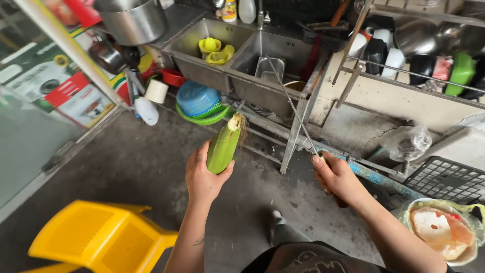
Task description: Peeling husks from corn, trimming the ends with a knife, washing them in a sink, and placing them into a large pot.
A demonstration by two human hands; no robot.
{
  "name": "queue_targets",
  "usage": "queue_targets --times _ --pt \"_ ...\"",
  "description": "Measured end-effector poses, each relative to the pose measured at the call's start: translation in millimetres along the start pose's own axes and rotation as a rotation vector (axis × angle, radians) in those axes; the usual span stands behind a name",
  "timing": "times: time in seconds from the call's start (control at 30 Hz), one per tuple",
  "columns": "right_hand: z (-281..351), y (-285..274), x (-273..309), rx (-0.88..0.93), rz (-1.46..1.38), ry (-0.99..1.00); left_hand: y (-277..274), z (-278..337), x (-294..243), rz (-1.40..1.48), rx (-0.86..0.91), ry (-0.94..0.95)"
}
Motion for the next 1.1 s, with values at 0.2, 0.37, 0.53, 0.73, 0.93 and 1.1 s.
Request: queue_targets --times 0.2,0.37,0.53,0.73,0.93,1.1 --pt "-120.2 8.7 1.9 0.065 0.104 -0.082 111.0 -124.2 43.3 -0.002 0.133 -0.014" --pt "-238.8 37.1 35.2 0.216 0.349 -0.137 195.1 -247.8 74.0 -0.052 0.425 -0.050" --pt "-339.1 54.4 46.1 0.222 0.385 0.025 266.3 -332.6 93.6 -0.064 0.477 -0.026" --pt "-415.0 77.0 56.4 0.145 0.310 0.144 365.4 -387.3 120.9 0.058 0.582 0.024" --pt "-510.9 146.8 70.7 -0.035 0.222 0.141 445.9 -464.3 177.1 0.032 0.573 0.234" --pt "-550.2 192.5 113.7 -0.172 0.082 0.342 497.6 -527.4 204.4 0.092 0.677 0.415"
Point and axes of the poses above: each hand's wrist, its own z-axis away from the middle knuckle, its own y-axis out of the palm, x = y × z, the point moved 3 cm from there along -z, towards the middle knuckle, and after that the axes turned 13 degrees about -z, right-handed, at the moved point
